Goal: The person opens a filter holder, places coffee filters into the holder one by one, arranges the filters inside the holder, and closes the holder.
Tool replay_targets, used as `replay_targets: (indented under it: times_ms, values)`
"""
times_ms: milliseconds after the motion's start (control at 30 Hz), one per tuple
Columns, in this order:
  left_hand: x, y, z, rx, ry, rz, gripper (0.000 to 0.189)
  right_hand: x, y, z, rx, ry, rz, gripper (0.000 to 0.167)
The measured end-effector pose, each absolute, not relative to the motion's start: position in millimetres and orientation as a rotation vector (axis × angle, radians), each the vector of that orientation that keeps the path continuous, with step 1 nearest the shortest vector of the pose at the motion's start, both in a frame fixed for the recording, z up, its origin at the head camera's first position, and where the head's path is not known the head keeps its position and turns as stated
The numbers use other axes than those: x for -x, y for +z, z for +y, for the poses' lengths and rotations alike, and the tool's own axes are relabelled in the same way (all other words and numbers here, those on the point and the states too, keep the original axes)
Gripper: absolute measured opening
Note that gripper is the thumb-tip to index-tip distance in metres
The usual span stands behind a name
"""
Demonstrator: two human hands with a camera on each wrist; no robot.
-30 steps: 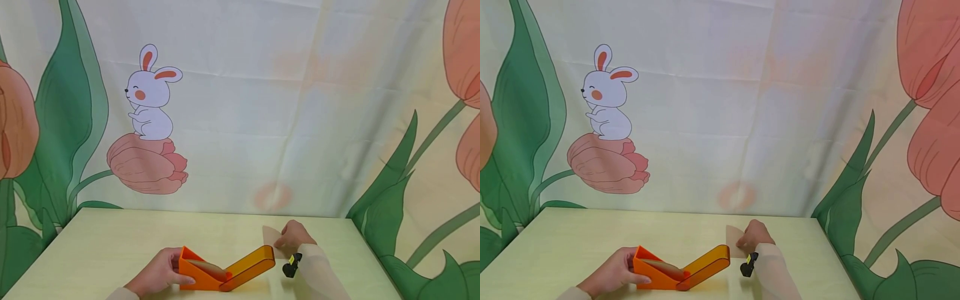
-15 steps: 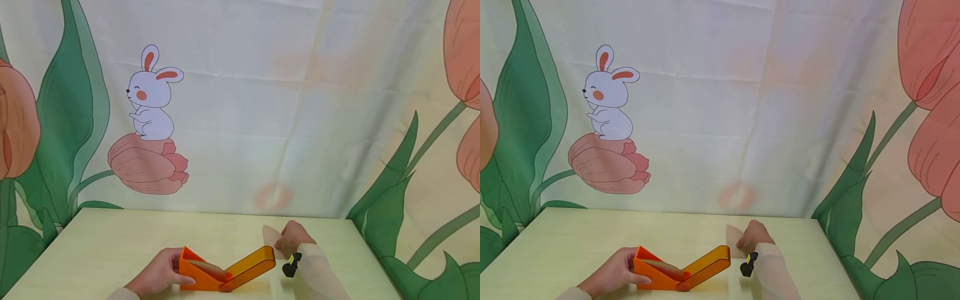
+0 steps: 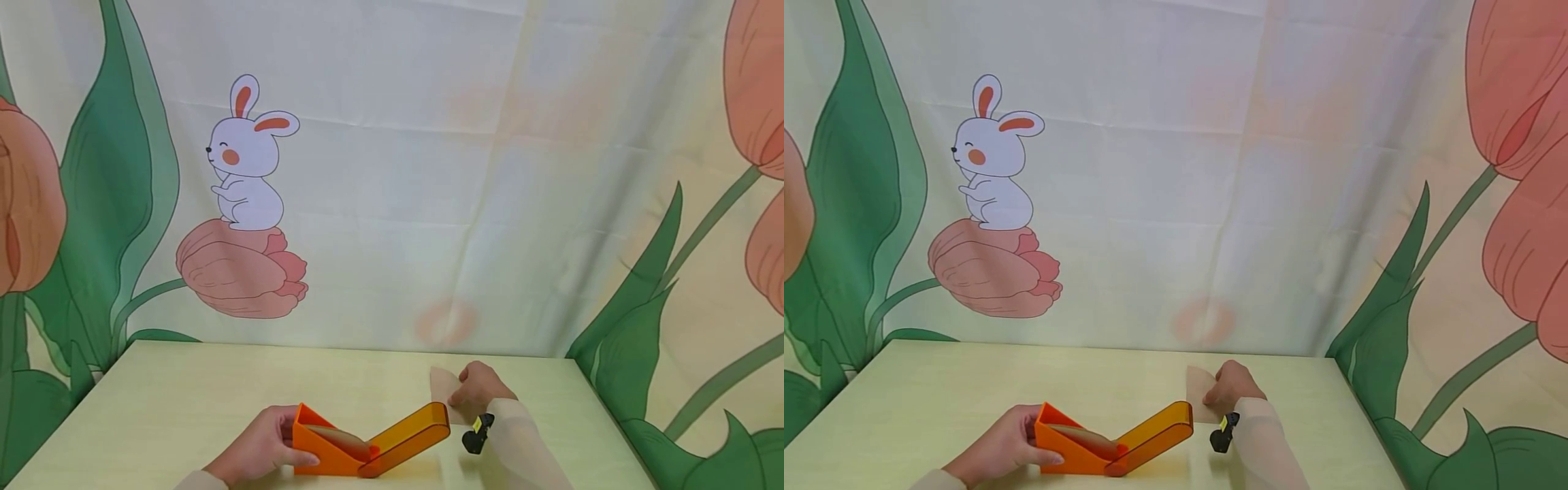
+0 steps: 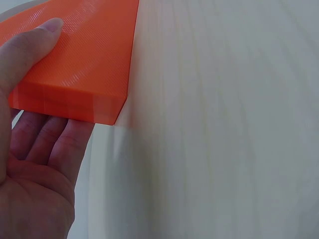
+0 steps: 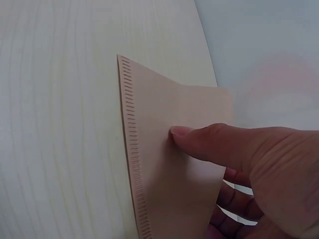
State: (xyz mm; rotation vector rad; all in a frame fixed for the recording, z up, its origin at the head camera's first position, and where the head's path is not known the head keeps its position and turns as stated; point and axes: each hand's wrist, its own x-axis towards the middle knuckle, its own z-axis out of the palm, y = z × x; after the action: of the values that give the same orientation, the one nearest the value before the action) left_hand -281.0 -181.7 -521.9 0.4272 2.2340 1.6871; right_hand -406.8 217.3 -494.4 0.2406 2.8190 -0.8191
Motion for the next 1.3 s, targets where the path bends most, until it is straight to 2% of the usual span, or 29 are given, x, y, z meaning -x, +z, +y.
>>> replay_targets:
  times_ms: [200,567,800,1000,1200,1300]
  values:
    - [281,-522,-182,-0.434,1.697,2.218,0.051,407,-497,220,-0.236,-0.813,2.825,0.049]
    - [282,-522,-183,-0.433,1.704,2.186,0.051,409,-500,227,-0.158,-0.822,2.827,0.058]
    - [282,-521,-183,-0.419,1.694,2.200,0.052,409,-498,236,-0.056,-0.890,2.828,0.039]
    - [282,-523,-183,-0.439,1.692,2.209,0.051,411,-492,245,-0.035,-0.958,2.825,0.033]
    - [283,-523,-183,-0.443,1.700,2.195,0.051,411,-485,249,0.018,-1.018,2.827,0.013]
    - [283,-523,-183,-0.434,1.702,2.189,0.051,408,-479,248,0.034,-1.047,2.828,0.013]
